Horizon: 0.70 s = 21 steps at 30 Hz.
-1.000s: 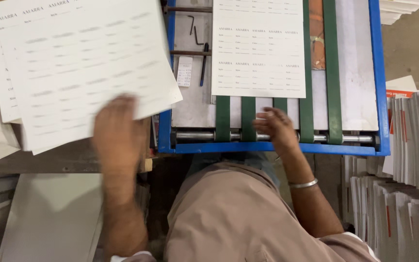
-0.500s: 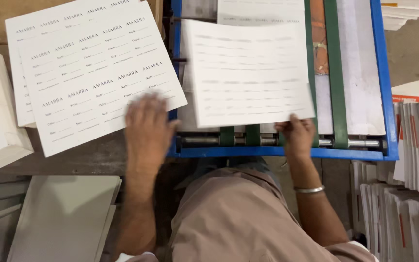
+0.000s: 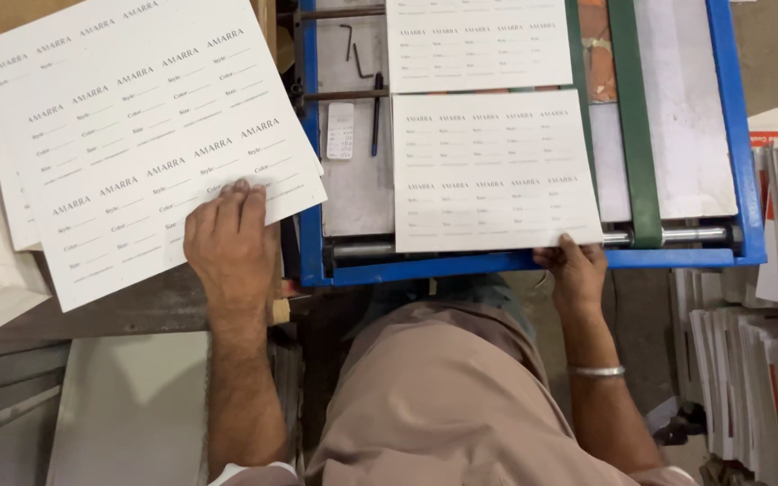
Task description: The person picks up sheets of paper from a stack and feeds them one at a time into the conveyor belts of a printing machine.
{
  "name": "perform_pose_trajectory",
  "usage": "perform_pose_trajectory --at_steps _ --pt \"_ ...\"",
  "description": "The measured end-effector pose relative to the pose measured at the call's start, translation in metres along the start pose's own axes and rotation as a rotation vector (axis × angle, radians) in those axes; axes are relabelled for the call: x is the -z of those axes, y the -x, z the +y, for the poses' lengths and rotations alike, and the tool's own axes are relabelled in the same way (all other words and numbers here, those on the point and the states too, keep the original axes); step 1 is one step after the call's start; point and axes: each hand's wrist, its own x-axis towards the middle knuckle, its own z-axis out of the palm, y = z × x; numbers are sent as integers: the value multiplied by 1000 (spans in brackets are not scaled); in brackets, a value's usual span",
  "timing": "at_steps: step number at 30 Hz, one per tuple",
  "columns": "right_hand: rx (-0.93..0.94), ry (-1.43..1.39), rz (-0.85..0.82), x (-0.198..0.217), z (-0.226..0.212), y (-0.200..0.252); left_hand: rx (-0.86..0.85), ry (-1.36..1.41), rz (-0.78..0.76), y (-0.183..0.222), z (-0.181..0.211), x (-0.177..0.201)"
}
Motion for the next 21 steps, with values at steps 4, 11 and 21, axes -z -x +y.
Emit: perform_pose_trajectory --at_steps 4,11,21 --pt "-18 -18 -13 -19 -6 -19 17 3 -23 5 1 0" --pt "-105 -24 -48 -52 -22 -46 20 -74 19 0 2 -5" --pt "-121 -32 -80 -36 -26 -45 26 -100 -33 3 0 -3"
